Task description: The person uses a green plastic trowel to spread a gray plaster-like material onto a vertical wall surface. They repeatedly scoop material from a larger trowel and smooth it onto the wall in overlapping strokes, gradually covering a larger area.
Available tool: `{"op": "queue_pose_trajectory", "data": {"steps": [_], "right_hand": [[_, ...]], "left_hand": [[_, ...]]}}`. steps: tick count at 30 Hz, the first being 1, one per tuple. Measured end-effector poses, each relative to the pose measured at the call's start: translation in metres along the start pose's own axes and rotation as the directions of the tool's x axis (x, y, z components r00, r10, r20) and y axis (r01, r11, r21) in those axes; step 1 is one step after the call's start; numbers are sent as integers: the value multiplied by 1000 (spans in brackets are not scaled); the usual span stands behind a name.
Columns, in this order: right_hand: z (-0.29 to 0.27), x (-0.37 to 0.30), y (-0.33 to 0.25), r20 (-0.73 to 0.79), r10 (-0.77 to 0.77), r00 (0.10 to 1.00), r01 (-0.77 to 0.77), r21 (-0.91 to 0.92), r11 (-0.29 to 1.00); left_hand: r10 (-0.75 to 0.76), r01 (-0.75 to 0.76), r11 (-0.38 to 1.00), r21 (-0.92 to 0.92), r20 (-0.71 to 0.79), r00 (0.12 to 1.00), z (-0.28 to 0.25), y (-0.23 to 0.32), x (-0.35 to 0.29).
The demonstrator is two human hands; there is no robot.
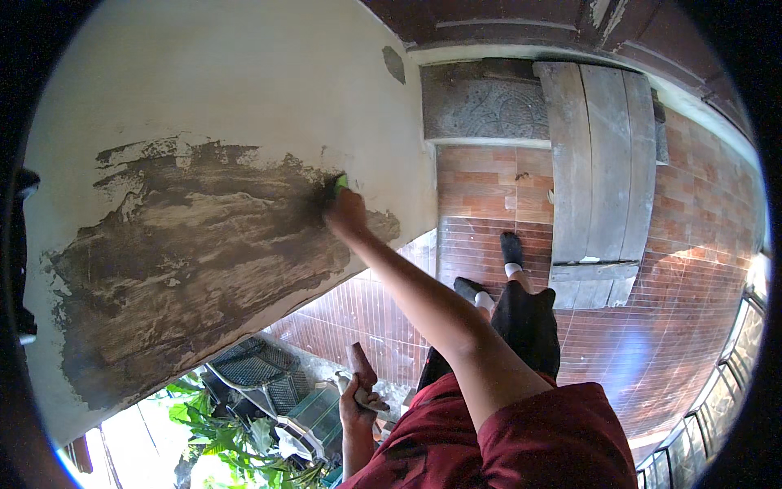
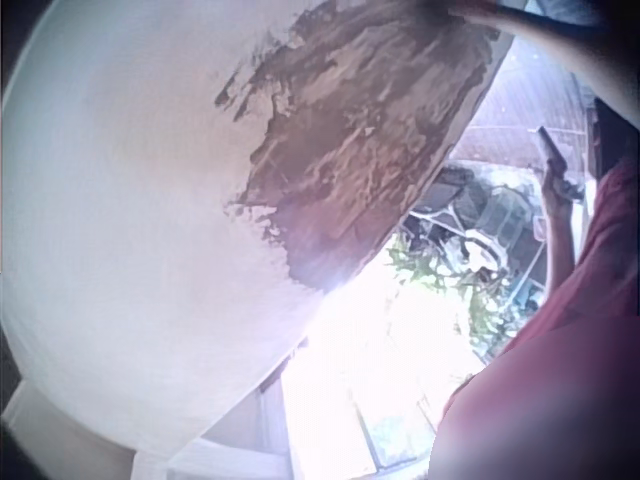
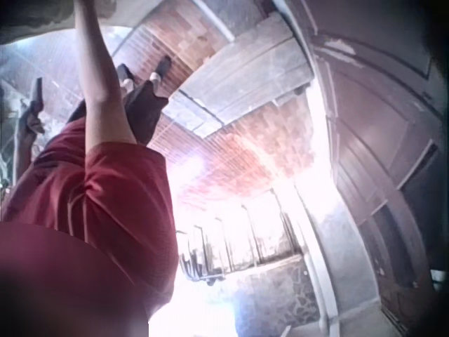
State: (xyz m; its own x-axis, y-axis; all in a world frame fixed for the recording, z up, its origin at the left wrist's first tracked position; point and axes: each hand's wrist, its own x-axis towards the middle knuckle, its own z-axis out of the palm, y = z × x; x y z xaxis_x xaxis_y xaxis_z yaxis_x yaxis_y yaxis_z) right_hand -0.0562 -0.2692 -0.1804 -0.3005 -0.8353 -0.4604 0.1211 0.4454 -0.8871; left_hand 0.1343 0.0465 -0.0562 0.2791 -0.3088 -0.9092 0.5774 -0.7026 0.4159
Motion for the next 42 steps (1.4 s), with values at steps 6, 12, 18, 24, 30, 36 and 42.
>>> {"op": "queue_pose_trajectory", "data": {"steps": [6, 12, 18, 24, 30, 36, 42], "right_hand": [[-13, -82, -121, 67, -372, 926, 369, 47, 928], [-46, -170, -214, 164, -591, 790, 516, 341, 786], [-87, -146, -131, 72, -584, 809, 532, 332, 779], [-72, 1, 7, -153, -331, 931, 333, -8, 943], [-2, 24, 59, -30, -406, 913, 406, -9, 914], [14, -69, 108, 260, -468, 844, 479, 23, 877], [-46, -98, 153, 350, -678, 647, 743, -86, 664]], "left_hand": [[36, -41, 998, 47, 105, 994, 47, -12, 0], [342, -655, 425, 625, 559, 755, 84, -12, -1], [81, -90, 994, 58, 151, 985, 83, -4, -11], [-4, 2, 1000, -28, -93, 996, 52, -32, -12], [-33, 21, 997, -75, -156, 987, 25, -61, -22], [-121, 116, 993, -39, -213, 970, 22, -65, -17], [-18, 25, 997, 78, -89, 996, 28, -56, 2]]}}
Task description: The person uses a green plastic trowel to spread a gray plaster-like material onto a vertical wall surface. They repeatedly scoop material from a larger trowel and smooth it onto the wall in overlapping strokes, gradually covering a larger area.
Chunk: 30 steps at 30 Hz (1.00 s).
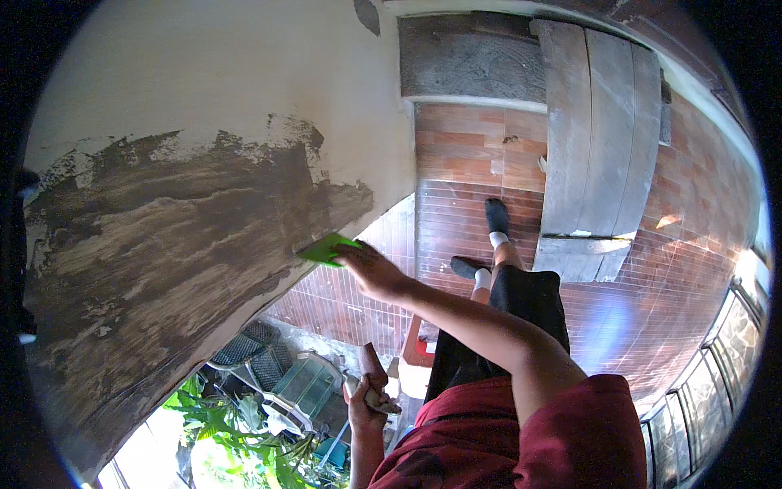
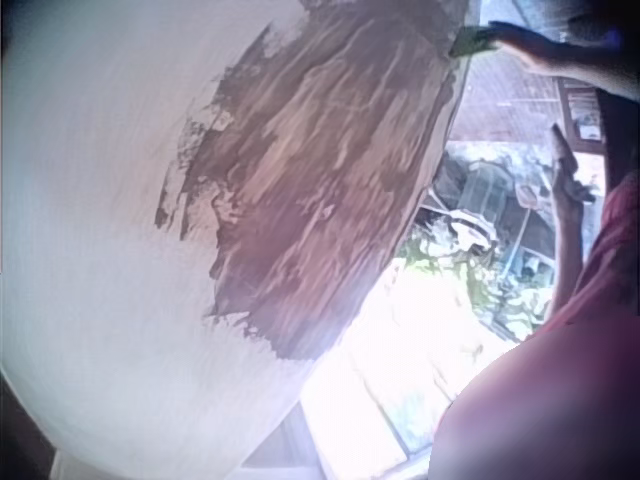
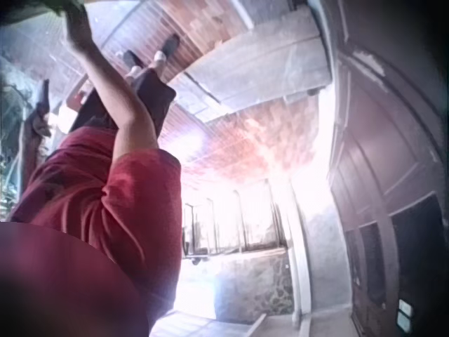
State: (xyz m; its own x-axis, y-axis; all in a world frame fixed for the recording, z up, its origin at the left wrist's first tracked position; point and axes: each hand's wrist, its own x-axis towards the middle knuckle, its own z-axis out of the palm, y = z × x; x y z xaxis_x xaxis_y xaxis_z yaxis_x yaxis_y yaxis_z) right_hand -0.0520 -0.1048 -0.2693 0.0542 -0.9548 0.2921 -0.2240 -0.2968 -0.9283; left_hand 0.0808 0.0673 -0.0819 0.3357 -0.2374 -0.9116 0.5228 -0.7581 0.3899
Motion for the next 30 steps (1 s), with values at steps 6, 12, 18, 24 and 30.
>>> {"op": "queue_pose_trajectory", "data": {"steps": [6, 12, 18, 24, 30], "right_hand": [[-43, 65, 48, -440, 79, 895, -117, -62, 991], [12, 117, 51, -287, 36, 957, -37, 3, 999], [51, 3, 74, -49, -158, 986, 151, -126, 981], [-1, -36, 135, -310, 39, 950, -14, 81, 997], [-66, 94, 143, -636, 61, 769, 245, 382, 891]], "left_hand": [[-73, 70, 996, -53, -58, 996, -24, 1, 34], [-91, 86, 991, -99, -46, 995, -61, -16, 66], [-44, 49, 996, -71, 68, 997, -79, -61, 151], [101, -12, 958, -285, 300, 949, -27, -110, 271], [169, -21, 939, -344, 406, 898, 51, -144, 420]]}}
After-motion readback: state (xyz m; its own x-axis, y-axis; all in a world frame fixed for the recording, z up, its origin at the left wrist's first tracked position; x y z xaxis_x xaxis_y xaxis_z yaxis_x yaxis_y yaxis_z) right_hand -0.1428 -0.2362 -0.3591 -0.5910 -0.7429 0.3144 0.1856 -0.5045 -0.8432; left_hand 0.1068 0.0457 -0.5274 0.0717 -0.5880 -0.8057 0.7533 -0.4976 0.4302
